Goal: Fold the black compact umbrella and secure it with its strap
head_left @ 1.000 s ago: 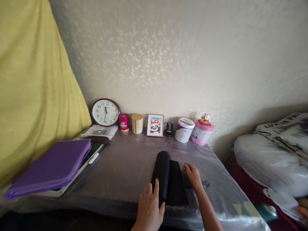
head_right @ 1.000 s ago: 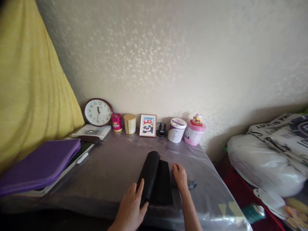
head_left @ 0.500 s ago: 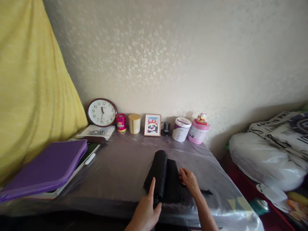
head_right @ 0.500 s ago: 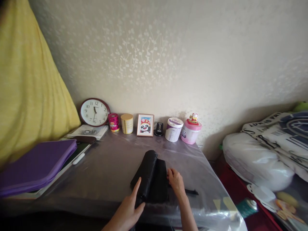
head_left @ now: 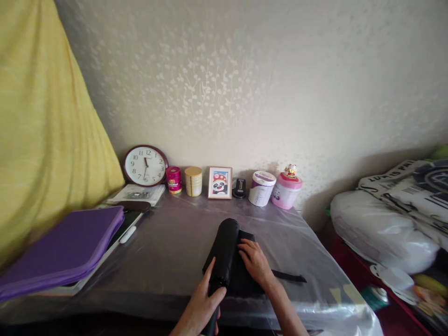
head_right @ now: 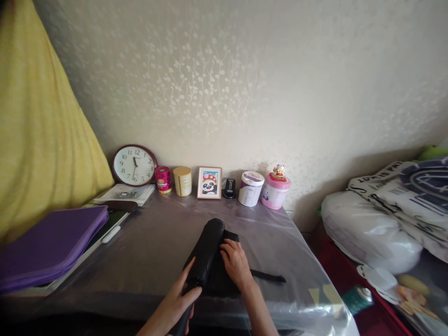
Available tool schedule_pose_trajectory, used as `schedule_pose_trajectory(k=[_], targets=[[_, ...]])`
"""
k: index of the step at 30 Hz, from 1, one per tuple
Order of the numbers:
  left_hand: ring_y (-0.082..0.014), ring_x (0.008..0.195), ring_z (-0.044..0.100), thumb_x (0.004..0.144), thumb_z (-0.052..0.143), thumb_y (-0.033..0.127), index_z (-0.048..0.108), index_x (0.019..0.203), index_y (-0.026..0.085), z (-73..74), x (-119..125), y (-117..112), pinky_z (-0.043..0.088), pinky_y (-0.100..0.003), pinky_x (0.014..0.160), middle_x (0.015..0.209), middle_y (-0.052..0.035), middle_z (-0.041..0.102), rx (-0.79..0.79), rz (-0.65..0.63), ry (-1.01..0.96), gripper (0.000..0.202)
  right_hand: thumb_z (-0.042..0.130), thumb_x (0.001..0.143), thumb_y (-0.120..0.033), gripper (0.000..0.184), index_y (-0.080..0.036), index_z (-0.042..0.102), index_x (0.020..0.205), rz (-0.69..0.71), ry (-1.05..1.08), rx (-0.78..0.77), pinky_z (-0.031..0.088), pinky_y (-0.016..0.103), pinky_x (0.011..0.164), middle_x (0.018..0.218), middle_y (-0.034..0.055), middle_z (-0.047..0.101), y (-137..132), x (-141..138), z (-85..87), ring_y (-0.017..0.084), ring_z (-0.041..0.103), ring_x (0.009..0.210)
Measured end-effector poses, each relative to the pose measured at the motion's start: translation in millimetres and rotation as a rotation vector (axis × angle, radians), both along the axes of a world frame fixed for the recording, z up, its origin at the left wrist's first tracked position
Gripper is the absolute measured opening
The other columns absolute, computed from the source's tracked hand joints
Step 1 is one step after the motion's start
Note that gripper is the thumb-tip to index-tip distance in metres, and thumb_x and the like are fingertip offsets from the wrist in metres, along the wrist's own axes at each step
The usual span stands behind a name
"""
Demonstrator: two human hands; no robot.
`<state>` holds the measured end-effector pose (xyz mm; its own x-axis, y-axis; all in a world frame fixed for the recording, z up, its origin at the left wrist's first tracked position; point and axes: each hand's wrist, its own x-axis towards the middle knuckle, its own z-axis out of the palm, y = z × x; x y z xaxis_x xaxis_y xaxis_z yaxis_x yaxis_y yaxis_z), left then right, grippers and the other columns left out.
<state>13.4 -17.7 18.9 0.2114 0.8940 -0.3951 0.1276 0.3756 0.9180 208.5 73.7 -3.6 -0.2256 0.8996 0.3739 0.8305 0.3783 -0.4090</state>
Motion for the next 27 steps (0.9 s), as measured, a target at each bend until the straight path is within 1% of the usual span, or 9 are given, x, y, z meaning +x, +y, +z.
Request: schedule_pose_trajectory(k=[3, 6, 8, 12, 14, 17, 19, 23, 27], targets=[[-0.0114, 0.033, 0.046, 0.083, 0.046, 0.038, -0.009, 0.140, 0.029, -1.9, -4, 1, 0.039, -0.020, 0.034, 0.046, 0.0094, 0.047, -0.002, -0.018, -0.055, 0.080, 0.046, 0.084, -0.020, 0.028, -0.023, 0.063, 0.106, -0.149, -0.178, -0.044, 0.041, 0.036, 0.090, 0.120, 0.0072, 0.058, 8, 1, -8.0, 0.024, 0.051, 0.109], [-0.0115, 0.034, 0.047, 0.083, 0.045, 0.043, -0.010, 0.140, 0.028, -4.8, -8, 2, 0.039, -0.020, 0.035, 0.047, 0.0083, 0.049, -0.015, -0.046, -0.107, 0.081, 0.044, 0.084, -0.018, 0.031, -0.020, 0.061, 0.110, -0.323, -0.245, -0.051, 0.042, 0.038, 0.087, 0.122, 0.0099, 0.057, 18, 10, -11.1, 0.025, 0.052, 0.108], [-0.0114, 0.033, 0.047, 0.082, 0.047, 0.045, -0.010, 0.140, 0.028, -6.7, -9, 3, 0.038, -0.020, 0.035, 0.046, 0.0087, 0.049, -0.025, -0.043, -0.119, 0.083, 0.039, 0.087, -0.019, 0.033, -0.019, 0.059, 0.114, -0.297, -0.224, -0.003, 0.041, 0.037, 0.090, 0.125, 0.0099, 0.055, 19, 12, -10.2, 0.023, 0.051, 0.110], [-0.0111, 0.033, 0.047, 0.079, 0.049, 0.049, -0.010, 0.139, 0.029, -8.1, -10, 4, 0.037, -0.019, 0.034, 0.046, 0.0095, 0.049, -0.025, -0.042, -0.164, 0.086, 0.040, 0.087, -0.020, 0.033, -0.021, 0.059, 0.113, -0.098, -0.205, -0.010, 0.038, 0.035, 0.093, 0.127, 0.0073, 0.054, 14, 7, -8.6, 0.022, 0.049, 0.112], [-0.0113, 0.034, 0.048, 0.079, 0.048, 0.050, -0.011, 0.139, 0.030, -7.5, -11, 4, 0.038, -0.019, 0.035, 0.047, 0.0094, 0.050, -0.035, -0.058, -0.191, 0.086, 0.042, 0.084, -0.019, 0.032, -0.020, 0.062, 0.109, -0.151, -0.192, -0.051, 0.038, 0.034, 0.093, 0.125, 0.0085, 0.054, 12, 8, -9.2, 0.023, 0.050, 0.111], [-0.0114, 0.035, 0.049, 0.079, 0.046, 0.052, -0.010, 0.139, 0.031, -6.3, -16, 6, 0.036, -0.019, 0.036, 0.049, 0.0088, 0.051, -0.059, -0.077, -0.207, 0.085, 0.038, 0.085, -0.021, 0.032, -0.018, 0.060, 0.109, -0.346, -0.051, -0.094, 0.039, 0.032, 0.090, 0.114, 0.0101, 0.061, 12, 19, -10.4, 0.021, 0.056, 0.103], [-0.0116, 0.035, 0.050, 0.080, 0.043, 0.051, -0.010, 0.139, 0.031, -6.0, -19, 7, 0.036, -0.019, 0.036, 0.050, 0.0080, 0.052, -0.063, -0.086, -0.224, 0.083, 0.037, 0.086, -0.026, 0.032, -0.018, 0.061, 0.104, -0.412, 0.084, -0.137, 0.042, 0.030, 0.086, 0.103, 0.0087, 0.066, 13, 27, -10.1, 0.020, 0.060, 0.095], [-0.0122, 0.036, 0.050, 0.080, 0.042, 0.050, -0.013, 0.139, 0.027, -6.1, -22, 8, 0.035, -0.019, 0.036, 0.049, 0.0074, 0.052, -0.059, -0.096, -0.260, 0.083, 0.039, 0.081, -0.034, 0.031, -0.019, 0.065, 0.089, -0.432, 0.326, -0.298, 0.048, 0.028, 0.068, 0.078, 0.0048, 0.068, 13, 34, -6.0, 0.019, 0.063, 0.075], [-0.0120, 0.036, 0.050, 0.079, 0.043, 0.051, -0.013, 0.139, 0.023, -5.7, -22, 8, 0.035, -0.018, 0.037, 0.049, 0.0069, 0.052, -0.072, -0.095, -0.266, 0.087, 0.038, 0.080, -0.044, 0.038, -0.018, 0.064, 0.093, -0.427, 0.497, -0.476, 0.045, 0.023, 0.046, 0.070, 0.0028, 0.064, 13, 28, -2.8, 0.018, 0.062, 0.062]])
